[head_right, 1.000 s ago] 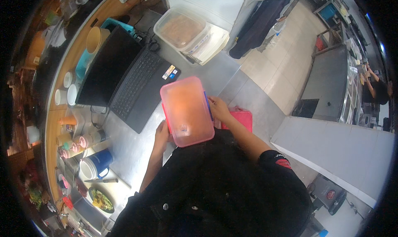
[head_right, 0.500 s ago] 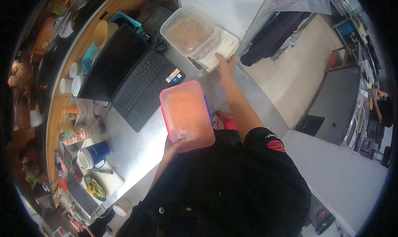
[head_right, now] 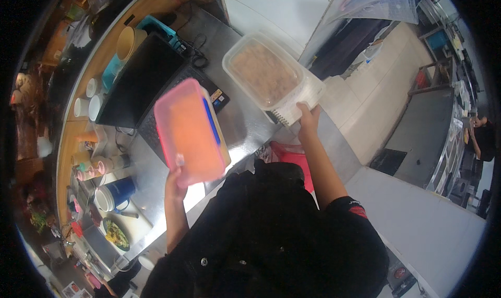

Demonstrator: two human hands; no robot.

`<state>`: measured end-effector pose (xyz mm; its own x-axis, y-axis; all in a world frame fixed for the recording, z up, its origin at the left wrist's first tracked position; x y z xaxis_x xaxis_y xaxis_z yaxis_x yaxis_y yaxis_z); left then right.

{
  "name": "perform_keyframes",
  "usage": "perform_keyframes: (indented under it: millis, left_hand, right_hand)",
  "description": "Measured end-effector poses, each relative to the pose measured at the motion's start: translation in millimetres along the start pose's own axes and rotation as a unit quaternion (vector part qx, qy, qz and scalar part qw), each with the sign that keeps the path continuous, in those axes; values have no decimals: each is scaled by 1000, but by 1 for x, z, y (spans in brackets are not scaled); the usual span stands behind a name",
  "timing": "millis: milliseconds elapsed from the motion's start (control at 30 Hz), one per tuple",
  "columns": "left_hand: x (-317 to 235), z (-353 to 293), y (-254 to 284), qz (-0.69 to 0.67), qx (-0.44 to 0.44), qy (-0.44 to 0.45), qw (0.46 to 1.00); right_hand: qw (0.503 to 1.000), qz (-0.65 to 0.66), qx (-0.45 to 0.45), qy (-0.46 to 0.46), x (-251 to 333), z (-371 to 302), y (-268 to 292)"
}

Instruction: The person assembles a salad by placing cooked meat and shredded lettuce into a black bowl, then sprinkles a yellow crumbly topping. They wash a knife, unwrap and slice a white cylindrical food item, and unwrap a pink cylindrical food item on a cutting board.

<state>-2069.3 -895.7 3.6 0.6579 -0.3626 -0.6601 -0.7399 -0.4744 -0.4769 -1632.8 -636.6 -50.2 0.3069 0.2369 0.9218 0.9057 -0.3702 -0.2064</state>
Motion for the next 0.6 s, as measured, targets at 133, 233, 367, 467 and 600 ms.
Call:
perform_keyframes:
  millis: [133,233,367,467,600]
  left_hand:
    - [-37,73,-30,58,-25,-34,997]
    - [-64,108,-74,88,17,-29,996]
    - [-79,133,-119,105,30,-10,994]
    - [-77,149,-138,148,38,25,988]
    - [-63,178,-166,186,69,49,979]
  right_hand:
    - [995,52,31,-85,-10,-11,24]
    - [971,147,68,-178,-28,-19,34]
    - [965,146,146,-162,-28,-25,53]
    - [980,115,88,-139,-23,-36,101]
    - [982,119,99,-105,16,-80,164]
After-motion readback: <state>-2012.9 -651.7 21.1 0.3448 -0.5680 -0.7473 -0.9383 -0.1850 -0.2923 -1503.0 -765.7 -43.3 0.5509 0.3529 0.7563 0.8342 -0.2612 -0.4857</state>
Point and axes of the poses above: each hand's wrist, its own z-axis towards the middle knuckle, its own y-axis out of the back of the hand, x = y × z, the point moved 10 cm from there along z, towards the middle knuckle, and after that the axes turned 6 degrees about y, right-handed, at the moved point
